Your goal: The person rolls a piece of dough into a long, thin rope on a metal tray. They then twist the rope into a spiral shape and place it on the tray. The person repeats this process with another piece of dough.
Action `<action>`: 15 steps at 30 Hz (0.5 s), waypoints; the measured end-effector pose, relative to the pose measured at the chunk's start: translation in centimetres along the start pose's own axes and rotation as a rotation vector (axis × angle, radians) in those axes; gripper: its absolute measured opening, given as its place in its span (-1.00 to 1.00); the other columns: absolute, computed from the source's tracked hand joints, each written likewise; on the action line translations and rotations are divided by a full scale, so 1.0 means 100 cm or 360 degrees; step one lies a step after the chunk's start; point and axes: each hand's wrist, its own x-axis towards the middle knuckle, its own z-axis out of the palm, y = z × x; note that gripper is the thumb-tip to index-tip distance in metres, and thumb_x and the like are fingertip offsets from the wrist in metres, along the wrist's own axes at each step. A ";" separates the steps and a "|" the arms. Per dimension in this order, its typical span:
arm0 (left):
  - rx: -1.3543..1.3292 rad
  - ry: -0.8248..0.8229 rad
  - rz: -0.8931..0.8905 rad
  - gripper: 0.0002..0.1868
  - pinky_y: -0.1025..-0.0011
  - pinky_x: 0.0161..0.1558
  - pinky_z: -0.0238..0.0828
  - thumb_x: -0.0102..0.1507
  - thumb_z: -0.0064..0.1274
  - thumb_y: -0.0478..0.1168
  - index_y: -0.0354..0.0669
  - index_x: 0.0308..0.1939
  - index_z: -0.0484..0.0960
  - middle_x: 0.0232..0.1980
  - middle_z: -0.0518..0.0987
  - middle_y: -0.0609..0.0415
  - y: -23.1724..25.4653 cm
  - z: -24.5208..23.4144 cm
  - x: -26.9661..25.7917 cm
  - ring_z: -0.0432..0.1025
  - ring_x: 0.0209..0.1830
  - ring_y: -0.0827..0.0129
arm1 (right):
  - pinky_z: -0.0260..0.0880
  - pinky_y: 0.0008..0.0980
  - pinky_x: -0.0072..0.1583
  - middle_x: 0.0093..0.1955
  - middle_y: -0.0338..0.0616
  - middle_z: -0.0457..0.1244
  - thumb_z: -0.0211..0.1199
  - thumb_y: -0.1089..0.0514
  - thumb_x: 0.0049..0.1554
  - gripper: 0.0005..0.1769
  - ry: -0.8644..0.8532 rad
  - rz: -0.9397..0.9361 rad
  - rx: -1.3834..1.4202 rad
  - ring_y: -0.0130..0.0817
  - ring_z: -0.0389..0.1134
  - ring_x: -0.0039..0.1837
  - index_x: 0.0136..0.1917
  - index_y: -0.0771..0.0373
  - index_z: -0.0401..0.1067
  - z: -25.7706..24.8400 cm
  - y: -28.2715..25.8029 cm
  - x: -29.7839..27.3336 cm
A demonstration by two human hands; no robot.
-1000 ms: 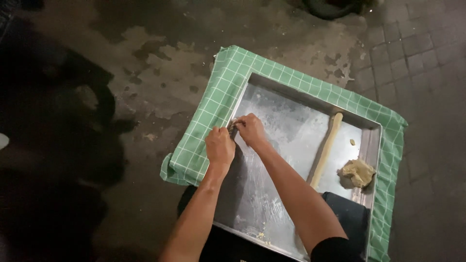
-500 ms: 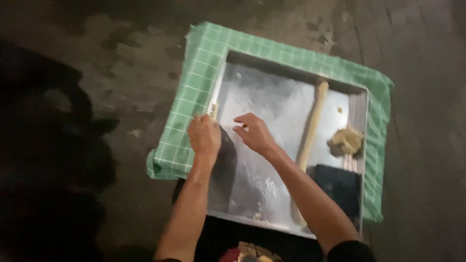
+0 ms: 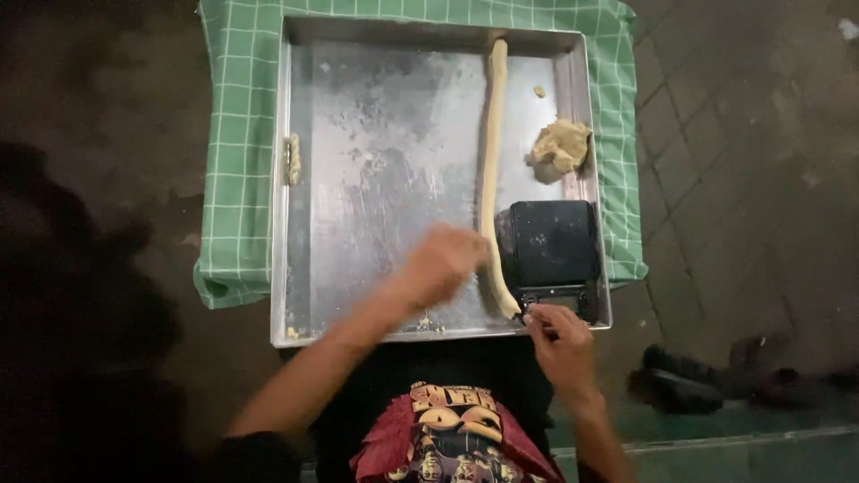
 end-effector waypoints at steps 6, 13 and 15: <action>0.0248 -0.0214 0.0723 -0.85 -0.07 0.22 0.20 0.06 0.16 -0.14 0.07 -0.31 0.56 -0.31 0.51 0.14 0.048 -0.022 0.025 0.38 -0.10 0.16 | 0.45 -0.34 -0.08 -0.15 -0.32 0.44 0.48 0.13 0.08 -0.88 0.0050 0.0005 0.0107 -0.20 0.50 -0.07 -0.08 0.07 0.62 -0.014 -0.019 0.011; 0.0241 -0.0143 0.0769 -0.92 -0.11 0.25 0.22 0.13 0.13 -0.15 0.06 -0.36 0.54 -0.35 0.51 0.12 0.036 -0.006 0.018 0.39 -0.11 0.18 | 0.50 -0.28 -0.20 -0.14 -0.16 0.41 0.48 0.21 0.04 -0.81 0.0015 -0.0015 0.0145 -0.05 0.49 -0.10 -0.04 0.18 0.61 -0.014 -0.030 0.012; 0.0221 -0.0175 0.0801 -0.90 -0.10 0.25 0.21 0.15 0.14 -0.12 0.05 -0.37 0.55 -0.34 0.56 0.14 0.034 -0.007 0.018 0.41 -0.09 0.19 | 0.51 -0.20 -0.17 -0.11 -0.08 0.39 0.47 0.22 0.04 -0.80 0.0004 -0.0126 0.0141 0.03 0.48 -0.08 -0.03 0.23 0.59 -0.013 -0.031 0.013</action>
